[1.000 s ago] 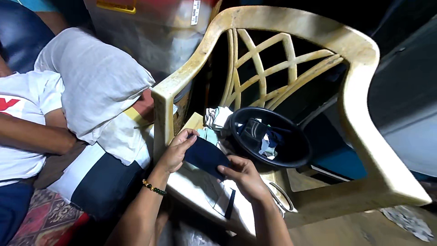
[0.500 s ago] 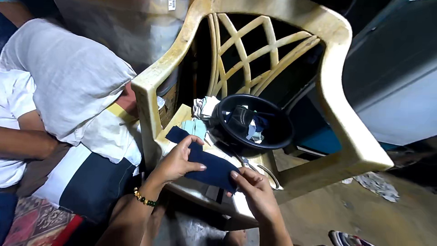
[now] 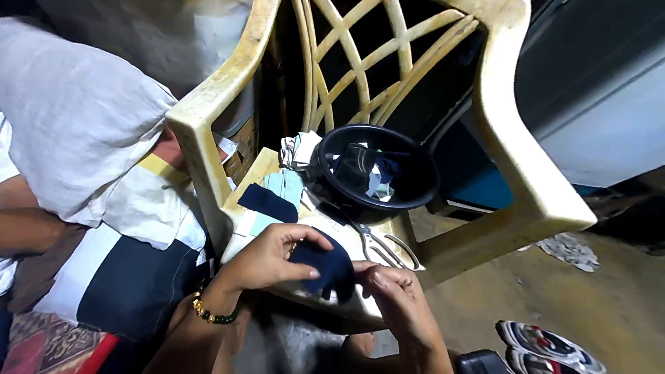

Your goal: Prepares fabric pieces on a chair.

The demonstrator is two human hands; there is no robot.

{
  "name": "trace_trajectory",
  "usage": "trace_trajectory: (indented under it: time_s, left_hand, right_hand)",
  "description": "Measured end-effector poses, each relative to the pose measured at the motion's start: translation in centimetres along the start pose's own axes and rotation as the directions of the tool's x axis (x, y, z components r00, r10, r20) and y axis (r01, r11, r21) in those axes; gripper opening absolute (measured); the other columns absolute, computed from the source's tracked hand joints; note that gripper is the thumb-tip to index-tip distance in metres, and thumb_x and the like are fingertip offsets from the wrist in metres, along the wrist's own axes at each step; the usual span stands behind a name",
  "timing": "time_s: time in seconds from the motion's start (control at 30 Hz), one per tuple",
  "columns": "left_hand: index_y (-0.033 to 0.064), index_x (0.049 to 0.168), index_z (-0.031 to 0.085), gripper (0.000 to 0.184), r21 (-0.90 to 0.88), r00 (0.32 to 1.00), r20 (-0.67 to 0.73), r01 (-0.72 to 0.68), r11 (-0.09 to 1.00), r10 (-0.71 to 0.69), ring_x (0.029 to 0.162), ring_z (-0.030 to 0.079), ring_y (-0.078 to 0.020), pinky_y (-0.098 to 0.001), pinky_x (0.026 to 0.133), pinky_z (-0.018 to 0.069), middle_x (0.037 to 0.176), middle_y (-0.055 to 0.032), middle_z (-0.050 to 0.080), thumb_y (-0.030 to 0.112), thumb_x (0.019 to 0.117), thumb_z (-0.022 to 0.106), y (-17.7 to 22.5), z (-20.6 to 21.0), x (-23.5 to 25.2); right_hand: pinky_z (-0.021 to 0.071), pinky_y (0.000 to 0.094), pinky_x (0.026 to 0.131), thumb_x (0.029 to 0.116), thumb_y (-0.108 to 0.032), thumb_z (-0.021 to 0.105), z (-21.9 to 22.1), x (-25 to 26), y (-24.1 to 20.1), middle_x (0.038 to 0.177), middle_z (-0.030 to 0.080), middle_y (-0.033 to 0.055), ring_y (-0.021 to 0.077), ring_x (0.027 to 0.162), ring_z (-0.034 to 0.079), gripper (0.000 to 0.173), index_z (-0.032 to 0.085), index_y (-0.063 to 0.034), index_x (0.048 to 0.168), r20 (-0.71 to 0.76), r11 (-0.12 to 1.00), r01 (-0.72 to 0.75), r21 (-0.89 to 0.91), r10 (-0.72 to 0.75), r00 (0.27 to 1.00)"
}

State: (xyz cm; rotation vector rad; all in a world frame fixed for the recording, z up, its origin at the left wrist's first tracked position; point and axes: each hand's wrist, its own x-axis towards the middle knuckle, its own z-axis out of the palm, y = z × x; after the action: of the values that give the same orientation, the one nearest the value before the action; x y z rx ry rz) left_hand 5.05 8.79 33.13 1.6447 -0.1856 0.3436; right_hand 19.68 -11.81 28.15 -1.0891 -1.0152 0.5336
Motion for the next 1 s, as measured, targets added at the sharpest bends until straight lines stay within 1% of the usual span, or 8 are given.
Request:
trace_trajectory:
  time_s: [0.13, 0.2, 0.3, 0.43, 0.53, 0.7, 0.8, 1.0]
  left_hand:
    - [-0.0065, 0.122, 0.064, 0.039, -0.049, 0.972, 0.220, -0.075, 0.996, 0.084, 0.108, 0.063, -0.0013, -0.0197, 0.092, 0.0540, 0.120, -0.0040, 0.067, -0.010, 0.0826, 0.066, 0.0, 0.4, 0.4]
    - [-0.0083, 0.128, 0.059, 0.047, -0.085, 0.967, 0.230, -0.089, 0.992, 0.106, 0.110, 0.063, -0.0024, -0.0213, 0.096, 0.0536, 0.122, -0.0046, 0.067, -0.011, 0.0817, 0.067, 0.2, 0.6, 0.5]
    - [-0.0051, 0.143, 0.041, 0.071, -0.190, 0.992, 0.110, -0.039, 0.981, 0.061, 0.101, 0.069, -0.0051, -0.0253, 0.092, 0.0580, 0.111, 0.0015, 0.070, -0.011, 0.0789, 0.069, 0.4, 1.2, 0.7]
    - [-0.0017, 0.146, 0.035, 0.070, -0.402, 0.974, -0.055, 0.178, 0.898, -0.218, 0.092, 0.073, -0.0094, -0.0277, 0.083, 0.0607, 0.103, -0.0004, 0.074, -0.002, 0.0833, 0.067, -0.1, 2.5, 1.2]
    - [-0.0024, 0.141, 0.044, 0.062, -0.453, 0.931, -0.031, 0.312, 0.835, -0.364, 0.095, 0.071, -0.0104, -0.0276, 0.084, 0.0600, 0.109, -0.0037, 0.072, -0.004, 0.0832, 0.066, -0.6, 3.1, 1.4]
    - [0.0020, 0.111, 0.065, 0.027, -0.483, 0.895, -0.045, 0.369, 0.794, -0.443, 0.087, 0.072, -0.0074, -0.0259, 0.082, 0.0599, 0.094, -0.0006, 0.075, -0.007, 0.0861, 0.064, -0.6, 4.1, 1.6]
    - [0.0030, 0.103, 0.070, 0.018, -0.456, 0.926, -0.113, 0.274, 0.847, -0.361, 0.085, 0.073, -0.0080, -0.0267, 0.080, 0.0617, 0.092, -0.0005, 0.076, -0.009, 0.0909, 0.063, -1.2, 4.7, 1.4]
    - [-0.0042, 0.101, 0.071, 0.010, 0.017, 0.988, -0.151, -0.023, 1.000, 0.025, 0.089, 0.069, 0.0019, -0.0192, 0.084, 0.0583, 0.094, 0.0011, 0.075, 0.001, 0.0954, 0.065, -2.0, 5.2, 1.0]
  right_hand:
    - [0.0539, 0.0131, 0.072, 0.0894, -0.027, 0.077, 1.3, 0.4, -0.9, 0.095, 0.075, -0.0083, -0.0038, 0.082, 0.067, 0.009, 0.069, -0.0218, 0.089, 0.022, 0.984, 0.015, 0.180, -0.019, 1.000]
    - [0.0580, 0.0147, 0.071, 0.0798, -0.005, 0.081, 1.9, 0.5, -1.7, 0.092, 0.075, -0.0060, -0.0013, 0.080, 0.071, 0.030, 0.060, -0.0179, 0.098, 0.023, 0.980, 0.002, 0.201, -0.007, 1.000]
    - [0.0614, 0.0200, 0.076, 0.0776, 0.007, 0.077, 2.2, 0.6, -2.6, 0.097, 0.078, -0.0016, 0.0049, 0.084, 0.075, 0.045, 0.058, -0.0129, 0.113, -0.004, 0.985, -0.020, 0.173, 0.021, 1.000]
    - [0.0619, 0.0211, 0.075, 0.0802, 0.012, 0.072, 1.9, 1.2, -2.4, 0.098, 0.079, 0.0004, 0.0063, 0.084, 0.075, 0.045, 0.060, -0.0072, 0.119, -0.120, 0.989, 0.020, 0.144, -0.002, 0.993]
    - [0.0616, 0.0221, 0.077, 0.0812, 0.014, 0.068, 1.6, 1.6, -2.1, 0.102, 0.078, 0.0021, 0.0073, 0.087, 0.075, 0.044, 0.060, -0.0031, 0.121, -0.152, 0.989, 0.024, 0.143, -0.003, 0.988]
    - [0.0614, 0.0242, 0.083, 0.0846, 0.011, 0.068, 1.1, 1.4, -2.0, 0.108, 0.078, 0.0045, 0.0090, 0.094, 0.075, 0.041, 0.063, -0.0035, 0.122, -0.133, 0.978, 0.042, 0.204, -0.015, 0.991]
    - [0.0611, 0.0234, 0.083, 0.0848, 0.007, 0.071, 1.0, 0.8, -1.7, 0.110, 0.077, 0.0037, 0.0082, 0.095, 0.074, 0.040, 0.066, -0.0055, 0.122, -0.153, 0.978, 0.070, 0.196, -0.040, 0.987]
    - [0.0598, 0.0198, 0.081, 0.0887, -0.012, 0.076, 1.0, 0.3, -1.6, 0.105, 0.076, -0.0032, 0.0031, 0.091, 0.071, 0.023, 0.076, -0.0105, 0.112, -0.224, 0.988, 0.148, 0.033, -0.137, 0.965]
